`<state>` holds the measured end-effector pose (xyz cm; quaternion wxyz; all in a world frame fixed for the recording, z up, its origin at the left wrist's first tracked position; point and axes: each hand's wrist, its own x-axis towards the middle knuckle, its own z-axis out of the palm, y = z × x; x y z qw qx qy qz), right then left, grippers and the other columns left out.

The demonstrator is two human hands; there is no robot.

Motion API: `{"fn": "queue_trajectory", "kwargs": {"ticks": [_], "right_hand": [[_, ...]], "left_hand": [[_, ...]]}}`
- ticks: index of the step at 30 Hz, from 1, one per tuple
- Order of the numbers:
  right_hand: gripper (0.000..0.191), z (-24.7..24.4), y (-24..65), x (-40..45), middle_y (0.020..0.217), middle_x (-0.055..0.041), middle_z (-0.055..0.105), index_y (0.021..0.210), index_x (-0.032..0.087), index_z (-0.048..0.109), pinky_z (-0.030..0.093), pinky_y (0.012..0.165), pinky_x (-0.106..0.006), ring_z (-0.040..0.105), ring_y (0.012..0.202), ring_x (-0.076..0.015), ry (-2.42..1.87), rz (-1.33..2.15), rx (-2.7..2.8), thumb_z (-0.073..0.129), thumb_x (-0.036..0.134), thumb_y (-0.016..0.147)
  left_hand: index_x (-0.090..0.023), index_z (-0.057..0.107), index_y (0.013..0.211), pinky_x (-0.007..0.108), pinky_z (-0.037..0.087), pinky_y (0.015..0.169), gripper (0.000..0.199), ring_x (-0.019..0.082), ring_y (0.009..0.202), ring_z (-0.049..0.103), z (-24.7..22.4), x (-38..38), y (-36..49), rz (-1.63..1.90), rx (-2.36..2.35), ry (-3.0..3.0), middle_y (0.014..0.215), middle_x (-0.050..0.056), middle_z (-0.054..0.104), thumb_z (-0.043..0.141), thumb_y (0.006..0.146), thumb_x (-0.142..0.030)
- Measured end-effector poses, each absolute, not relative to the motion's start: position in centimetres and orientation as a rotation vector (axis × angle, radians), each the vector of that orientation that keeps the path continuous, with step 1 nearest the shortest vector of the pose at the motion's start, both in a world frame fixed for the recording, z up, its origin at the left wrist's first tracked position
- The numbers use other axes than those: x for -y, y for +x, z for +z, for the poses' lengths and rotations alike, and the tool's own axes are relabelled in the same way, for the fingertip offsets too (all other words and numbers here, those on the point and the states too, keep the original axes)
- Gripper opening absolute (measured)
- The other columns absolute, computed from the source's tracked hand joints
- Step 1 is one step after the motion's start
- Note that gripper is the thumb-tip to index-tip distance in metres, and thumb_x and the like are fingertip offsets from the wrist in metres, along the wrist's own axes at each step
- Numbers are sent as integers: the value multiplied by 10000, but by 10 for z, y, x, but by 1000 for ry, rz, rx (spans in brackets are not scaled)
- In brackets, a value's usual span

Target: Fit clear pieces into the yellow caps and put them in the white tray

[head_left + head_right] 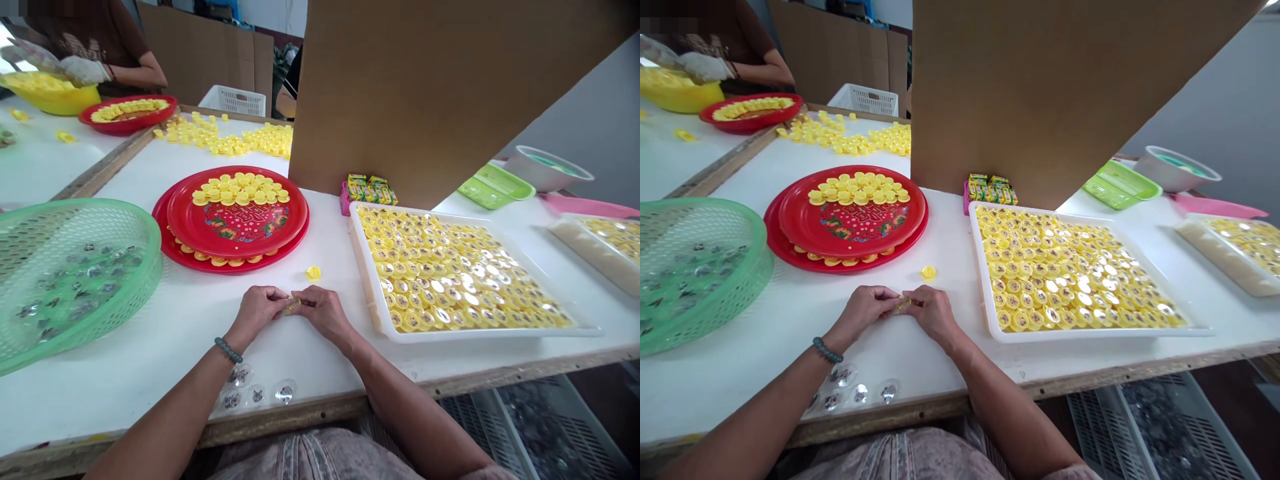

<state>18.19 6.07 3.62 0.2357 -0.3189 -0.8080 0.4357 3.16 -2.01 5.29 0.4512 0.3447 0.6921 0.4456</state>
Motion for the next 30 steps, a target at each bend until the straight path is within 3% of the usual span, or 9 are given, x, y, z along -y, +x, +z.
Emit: {"fn": "queue_trajectory", "kwargs": {"ticks": [4,10,17,24,30], "right_hand": [[334,36,178,-58,752,3,658,1012,230,681,478,627,-238,587,649,-125,-840,1226,2161,713,323,693],[186,48,178,-56,779,-9,646,904,251,717,464,643,-238,584,687,-132,-802,1164,2244,669,345,751],[192,47,181,-55,796,-14,620,896,275,721,452,678,-242,574,745,-138,-771,1019,2355,617,403,798],[184,48,179,-50,760,-25,601,879,252,723,429,647,-242,553,717,-140,-715,839,2415,572,350,840],[152,51,181,-46,874,-33,625,934,236,694,438,769,-232,565,828,-142,-652,841,2415,607,291,821]], "left_hand": [[-139,689,745,219,400,498,316,95,502,490,54,23,28,1174,-1625,794,615,15,636,690,618,-429],[-133,665,733,215,424,494,302,92,482,499,54,25,24,1179,-1653,759,535,-7,594,674,638,-419],[-146,627,683,225,452,473,277,102,439,524,57,21,27,1111,-1721,743,493,-13,588,680,633,-413],[-151,621,668,246,487,500,302,132,484,578,56,22,29,1133,-1748,757,527,2,604,671,643,-449],[-139,633,754,208,451,524,328,114,549,559,55,27,26,1145,-1639,790,630,12,632,693,625,-436]]}}
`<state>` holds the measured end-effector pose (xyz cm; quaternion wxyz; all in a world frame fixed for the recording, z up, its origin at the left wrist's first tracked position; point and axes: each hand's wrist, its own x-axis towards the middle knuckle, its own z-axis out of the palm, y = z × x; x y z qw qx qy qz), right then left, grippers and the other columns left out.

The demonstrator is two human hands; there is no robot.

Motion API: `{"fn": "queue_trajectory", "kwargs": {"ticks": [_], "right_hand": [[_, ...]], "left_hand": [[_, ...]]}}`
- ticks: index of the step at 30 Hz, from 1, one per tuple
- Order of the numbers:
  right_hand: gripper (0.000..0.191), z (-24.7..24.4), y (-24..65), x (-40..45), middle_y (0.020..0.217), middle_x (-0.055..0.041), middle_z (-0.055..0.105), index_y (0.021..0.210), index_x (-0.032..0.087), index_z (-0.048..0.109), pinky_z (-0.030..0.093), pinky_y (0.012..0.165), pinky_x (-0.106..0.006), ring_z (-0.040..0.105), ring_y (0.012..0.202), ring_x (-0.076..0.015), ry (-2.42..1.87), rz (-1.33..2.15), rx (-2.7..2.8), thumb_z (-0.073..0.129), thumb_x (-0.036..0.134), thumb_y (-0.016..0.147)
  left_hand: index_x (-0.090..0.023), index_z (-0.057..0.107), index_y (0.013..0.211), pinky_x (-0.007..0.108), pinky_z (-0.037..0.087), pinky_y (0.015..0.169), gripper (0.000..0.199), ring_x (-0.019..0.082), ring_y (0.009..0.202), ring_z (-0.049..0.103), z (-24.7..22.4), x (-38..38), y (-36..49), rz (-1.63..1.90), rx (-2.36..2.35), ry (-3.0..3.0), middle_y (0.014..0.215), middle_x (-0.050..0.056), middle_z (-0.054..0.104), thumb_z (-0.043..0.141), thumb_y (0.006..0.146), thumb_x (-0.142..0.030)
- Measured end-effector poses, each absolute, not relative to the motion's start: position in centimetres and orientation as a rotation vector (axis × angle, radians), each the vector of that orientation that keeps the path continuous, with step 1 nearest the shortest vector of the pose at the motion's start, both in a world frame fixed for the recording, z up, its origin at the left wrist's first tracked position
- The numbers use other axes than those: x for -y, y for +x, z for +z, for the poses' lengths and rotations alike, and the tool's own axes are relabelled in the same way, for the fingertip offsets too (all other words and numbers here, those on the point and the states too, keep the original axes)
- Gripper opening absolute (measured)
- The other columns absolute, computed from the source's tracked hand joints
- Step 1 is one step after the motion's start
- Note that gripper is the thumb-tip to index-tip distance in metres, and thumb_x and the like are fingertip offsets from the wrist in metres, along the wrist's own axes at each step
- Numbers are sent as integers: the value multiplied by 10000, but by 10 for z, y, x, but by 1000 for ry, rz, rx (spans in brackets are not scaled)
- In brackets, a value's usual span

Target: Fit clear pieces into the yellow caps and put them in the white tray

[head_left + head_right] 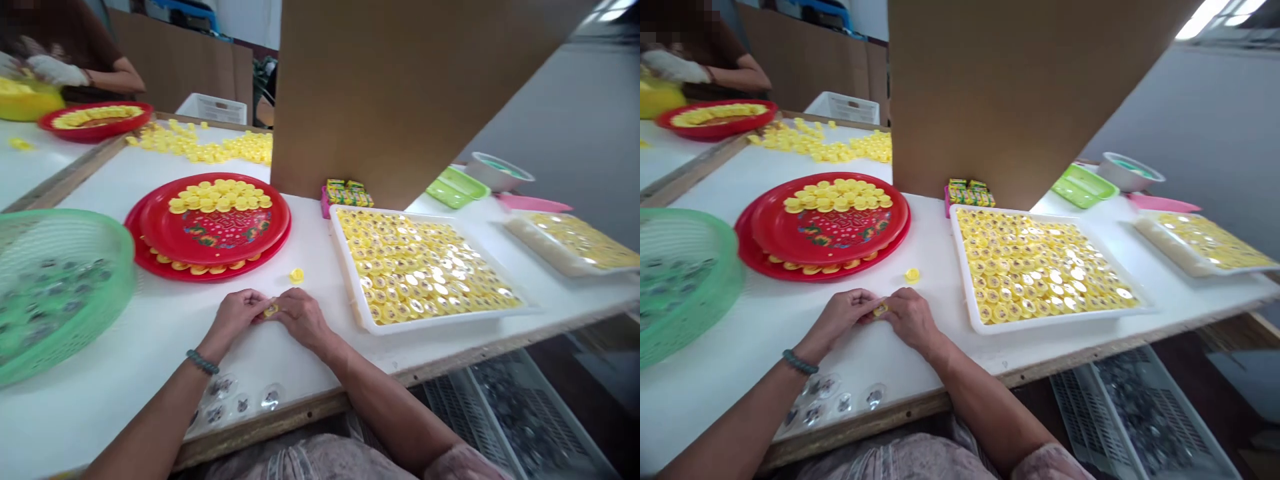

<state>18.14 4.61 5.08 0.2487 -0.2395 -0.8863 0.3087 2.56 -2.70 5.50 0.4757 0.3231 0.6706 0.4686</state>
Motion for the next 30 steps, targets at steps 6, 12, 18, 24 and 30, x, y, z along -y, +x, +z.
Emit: {"fn": "queue_trajectory", "kwargs": {"ticks": [6,12,18,24,30], "right_hand": [[194,46,179,-48,835,-31,634,933,199,689,443,721,-204,582,779,-132,-715,764,2491,659,305,773],[301,47,181,-47,845,-21,636,977,185,660,446,686,-186,594,749,-122,-720,742,2525,675,369,739],[332,50,185,-39,829,-13,642,991,188,634,453,694,-197,599,800,-142,-774,678,2582,683,358,710],[343,46,182,-40,842,-7,633,984,208,627,463,715,-200,595,806,-140,-817,649,2520,690,371,688],[338,54,185,-35,773,-6,605,902,194,623,472,659,-218,585,721,-147,-857,597,2434,700,373,626]], "left_hand": [[-154,617,810,197,436,517,385,116,552,559,55,25,24,1037,-1669,781,616,-8,624,695,613,-475],[-183,608,901,237,495,554,453,164,609,626,54,21,21,987,-1716,738,709,7,680,672,607,-521],[-202,620,883,217,517,557,421,182,685,656,47,20,20,953,-1724,767,766,8,700,701,583,-486],[-206,609,928,235,549,668,452,204,815,666,46,19,21,1049,-1596,683,825,19,701,745,557,-425],[-214,593,1026,247,537,679,501,181,759,658,45,20,19,1058,-1535,700,843,28,703,714,611,-467]]}}
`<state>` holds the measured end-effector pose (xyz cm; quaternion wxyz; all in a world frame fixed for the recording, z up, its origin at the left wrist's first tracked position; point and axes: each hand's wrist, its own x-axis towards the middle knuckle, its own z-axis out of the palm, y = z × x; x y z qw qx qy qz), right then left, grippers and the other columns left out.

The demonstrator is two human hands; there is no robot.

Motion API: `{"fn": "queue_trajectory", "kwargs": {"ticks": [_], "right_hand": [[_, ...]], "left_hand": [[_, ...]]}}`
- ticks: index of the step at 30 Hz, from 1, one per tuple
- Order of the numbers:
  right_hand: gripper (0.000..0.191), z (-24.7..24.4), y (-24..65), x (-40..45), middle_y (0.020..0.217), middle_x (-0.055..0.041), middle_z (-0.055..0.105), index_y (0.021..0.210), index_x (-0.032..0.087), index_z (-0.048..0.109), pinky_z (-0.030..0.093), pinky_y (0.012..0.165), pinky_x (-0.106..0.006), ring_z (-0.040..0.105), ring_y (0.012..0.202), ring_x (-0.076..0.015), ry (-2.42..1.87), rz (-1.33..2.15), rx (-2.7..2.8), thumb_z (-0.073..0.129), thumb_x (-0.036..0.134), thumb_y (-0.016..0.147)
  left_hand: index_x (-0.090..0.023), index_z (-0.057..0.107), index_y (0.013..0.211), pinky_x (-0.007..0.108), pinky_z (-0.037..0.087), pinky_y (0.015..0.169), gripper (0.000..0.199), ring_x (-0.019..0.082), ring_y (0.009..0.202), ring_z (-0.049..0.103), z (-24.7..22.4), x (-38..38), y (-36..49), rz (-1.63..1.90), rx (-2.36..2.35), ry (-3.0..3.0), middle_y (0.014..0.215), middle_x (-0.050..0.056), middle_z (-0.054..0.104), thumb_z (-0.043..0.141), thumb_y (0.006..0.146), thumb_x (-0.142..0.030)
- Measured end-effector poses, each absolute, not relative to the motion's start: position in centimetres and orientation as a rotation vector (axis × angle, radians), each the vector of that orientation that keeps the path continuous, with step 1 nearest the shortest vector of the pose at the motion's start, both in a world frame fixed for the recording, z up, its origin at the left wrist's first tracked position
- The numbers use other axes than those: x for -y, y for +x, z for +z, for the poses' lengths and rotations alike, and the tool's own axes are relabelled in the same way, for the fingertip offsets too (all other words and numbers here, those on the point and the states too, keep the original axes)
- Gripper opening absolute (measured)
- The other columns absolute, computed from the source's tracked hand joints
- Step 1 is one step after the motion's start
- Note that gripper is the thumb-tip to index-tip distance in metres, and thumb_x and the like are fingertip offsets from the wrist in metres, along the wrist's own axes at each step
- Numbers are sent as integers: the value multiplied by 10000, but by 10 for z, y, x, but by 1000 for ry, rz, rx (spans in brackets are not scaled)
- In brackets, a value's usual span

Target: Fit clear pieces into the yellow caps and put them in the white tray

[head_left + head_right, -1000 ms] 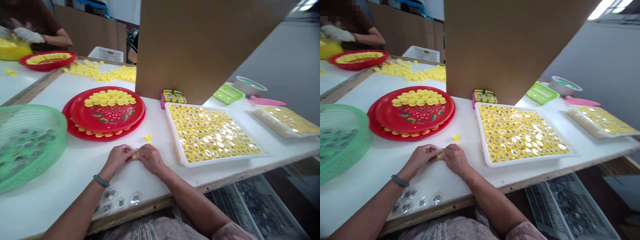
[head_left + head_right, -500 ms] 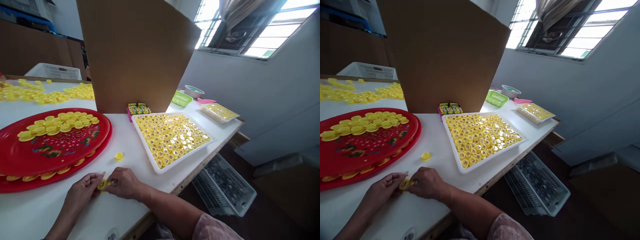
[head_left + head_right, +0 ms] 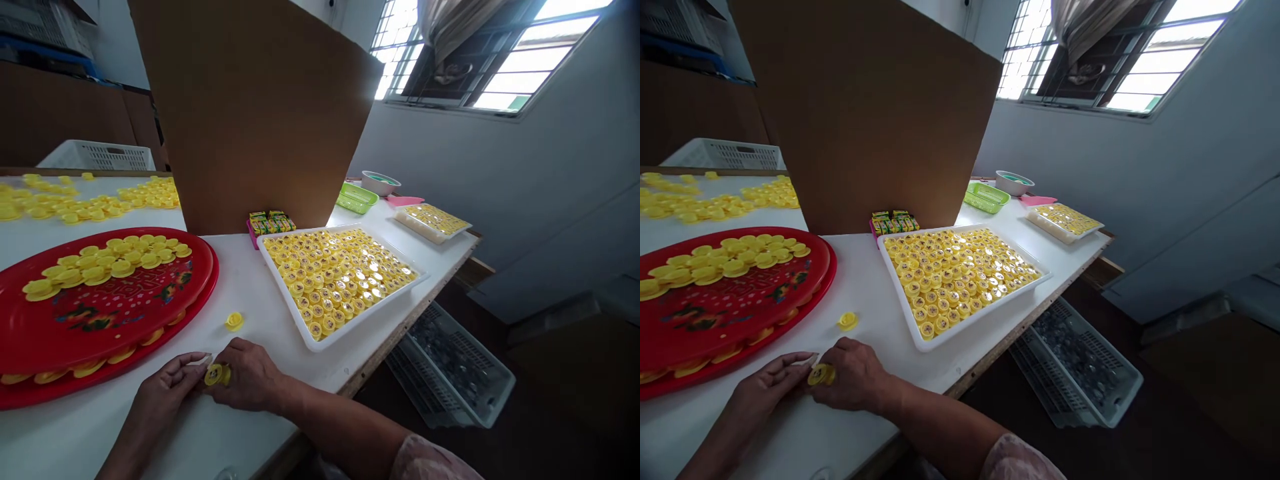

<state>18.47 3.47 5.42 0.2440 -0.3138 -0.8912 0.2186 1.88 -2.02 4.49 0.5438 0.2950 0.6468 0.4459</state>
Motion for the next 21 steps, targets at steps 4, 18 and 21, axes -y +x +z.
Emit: {"fn": "queue_trajectory", "kwargs": {"ticks": [4,18,21], "right_hand": [[291,88,211,-30,875,-41,605,938,190,599,471,697,-235,579,793,-156,-872,551,2232,654,358,707],[209,103,305,-112,851,-40,600,903,204,654,399,620,-261,568,734,-165,-1694,124,2098,591,354,772],[260,106,305,-111,901,-67,603,984,188,643,425,645,-289,575,773,-186,-1675,82,2103,584,333,778]], "left_hand": [[-174,606,1005,226,521,625,547,147,661,624,51,21,21,1070,-1599,708,778,39,699,708,588,-514],[-143,633,876,262,496,599,477,142,611,585,66,23,27,1106,-1702,741,715,39,662,686,590,-521],[-140,633,880,269,497,594,471,141,604,579,67,24,25,1118,-1702,746,719,43,659,685,597,-513]]}}
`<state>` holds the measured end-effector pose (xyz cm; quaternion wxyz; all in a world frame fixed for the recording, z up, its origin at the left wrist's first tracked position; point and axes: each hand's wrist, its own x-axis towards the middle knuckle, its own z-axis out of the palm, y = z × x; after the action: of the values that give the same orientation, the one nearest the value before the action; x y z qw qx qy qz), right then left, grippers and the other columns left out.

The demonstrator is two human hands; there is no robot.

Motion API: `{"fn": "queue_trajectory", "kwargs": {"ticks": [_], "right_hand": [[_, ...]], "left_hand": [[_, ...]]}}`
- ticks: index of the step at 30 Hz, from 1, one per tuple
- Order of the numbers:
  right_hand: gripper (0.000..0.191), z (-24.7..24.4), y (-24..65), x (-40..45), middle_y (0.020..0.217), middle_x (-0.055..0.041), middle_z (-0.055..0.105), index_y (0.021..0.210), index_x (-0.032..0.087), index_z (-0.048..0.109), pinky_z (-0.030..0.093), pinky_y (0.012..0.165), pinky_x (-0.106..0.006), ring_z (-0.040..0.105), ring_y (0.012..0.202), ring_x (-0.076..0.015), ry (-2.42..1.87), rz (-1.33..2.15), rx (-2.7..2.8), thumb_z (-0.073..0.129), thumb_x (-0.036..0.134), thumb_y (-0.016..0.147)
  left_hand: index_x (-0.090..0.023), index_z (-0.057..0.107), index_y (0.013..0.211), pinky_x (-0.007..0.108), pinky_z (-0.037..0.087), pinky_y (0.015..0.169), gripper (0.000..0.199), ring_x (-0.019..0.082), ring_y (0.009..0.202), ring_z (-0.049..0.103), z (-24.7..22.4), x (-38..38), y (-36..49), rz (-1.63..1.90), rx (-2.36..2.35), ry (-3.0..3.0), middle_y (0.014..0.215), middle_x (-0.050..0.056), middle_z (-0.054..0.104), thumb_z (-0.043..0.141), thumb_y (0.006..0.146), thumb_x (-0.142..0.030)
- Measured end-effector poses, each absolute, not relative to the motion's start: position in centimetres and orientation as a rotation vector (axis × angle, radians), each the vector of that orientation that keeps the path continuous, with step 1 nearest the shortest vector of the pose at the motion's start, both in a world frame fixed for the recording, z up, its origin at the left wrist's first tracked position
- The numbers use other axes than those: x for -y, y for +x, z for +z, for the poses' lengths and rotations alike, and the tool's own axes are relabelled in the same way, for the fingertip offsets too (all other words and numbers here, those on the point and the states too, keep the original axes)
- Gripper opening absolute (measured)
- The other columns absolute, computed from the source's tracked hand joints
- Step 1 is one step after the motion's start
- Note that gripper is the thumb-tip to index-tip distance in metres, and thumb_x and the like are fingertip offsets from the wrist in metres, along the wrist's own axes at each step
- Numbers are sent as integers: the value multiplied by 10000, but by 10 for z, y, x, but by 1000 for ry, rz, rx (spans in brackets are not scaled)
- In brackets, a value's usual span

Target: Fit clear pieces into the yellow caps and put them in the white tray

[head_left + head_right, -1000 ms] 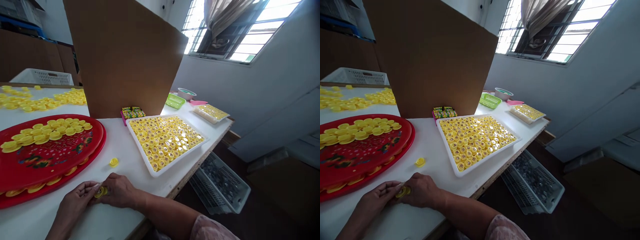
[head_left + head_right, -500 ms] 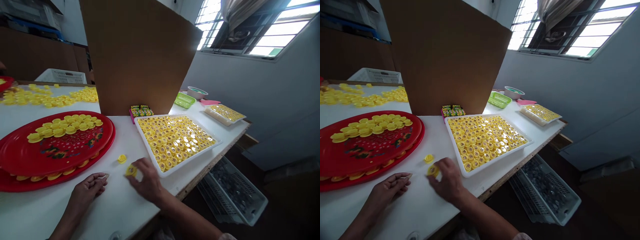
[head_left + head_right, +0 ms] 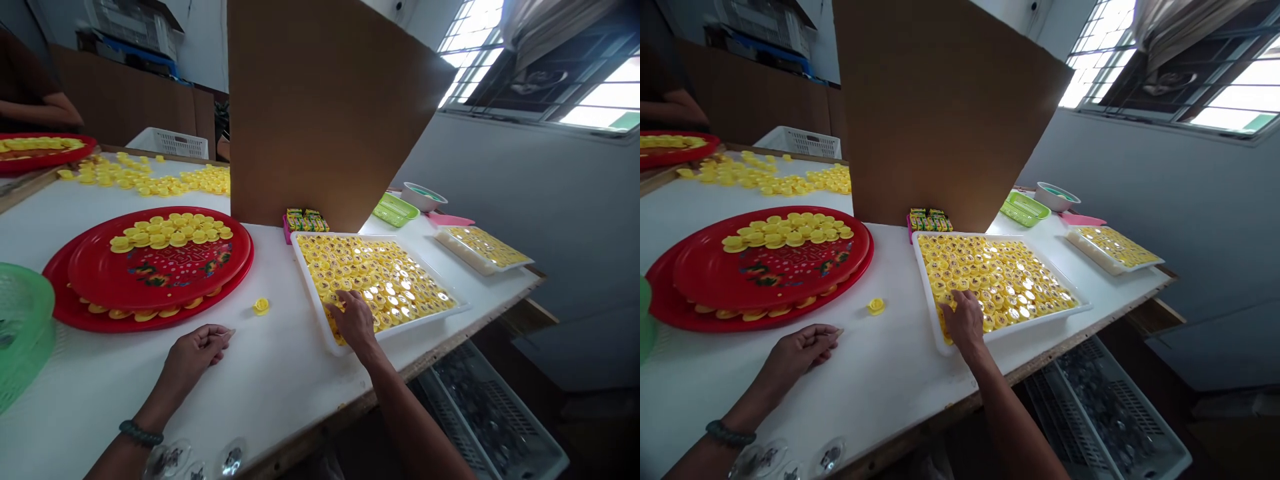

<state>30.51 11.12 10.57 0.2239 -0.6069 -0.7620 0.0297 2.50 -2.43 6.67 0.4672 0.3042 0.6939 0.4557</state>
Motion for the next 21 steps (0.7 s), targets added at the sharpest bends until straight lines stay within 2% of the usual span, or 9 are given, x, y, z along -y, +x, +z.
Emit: {"fn": "queue_trajectory", "kwargs": {"ticks": [5,10,14,18,21], "right_hand": [[336,109,295,-85,1004,-106,578,1112,179,587,465,752,-361,554,937,-238,-1359,-19,2093,551,333,815],[281,103,249,-70,1055,-89,592,1133,198,573,485,815,-329,577,950,-200,-1048,260,2281,482,259,874],[333,93,208,-88,1139,-125,589,1190,149,547,468,869,-357,563,1032,-231,-1010,329,2476,497,185,863],[253,81,182,-99,1063,-106,633,1048,167,640,482,824,-325,602,960,-216,-984,393,2616,534,112,825],[254,77,172,-86,1048,-82,642,1038,179,646,489,804,-293,614,921,-188,-898,493,2620,513,106,835]], "left_hand": [[-139,635,848,250,483,576,442,128,586,569,69,24,28,1156,-1708,784,704,39,647,663,622,-518],[-146,629,827,243,471,574,404,120,577,560,66,24,25,1196,-1687,851,689,26,634,636,654,-511],[-141,628,858,241,468,574,391,130,602,569,62,25,18,1218,-1722,889,720,39,640,618,680,-489],[-175,637,920,258,465,617,345,143,636,584,61,24,13,1171,-1924,1075,857,49,672,619,689,-431],[-208,617,1051,283,467,707,423,132,648,574,63,24,13,1094,-2067,1308,1048,53,642,646,682,-413]]}}
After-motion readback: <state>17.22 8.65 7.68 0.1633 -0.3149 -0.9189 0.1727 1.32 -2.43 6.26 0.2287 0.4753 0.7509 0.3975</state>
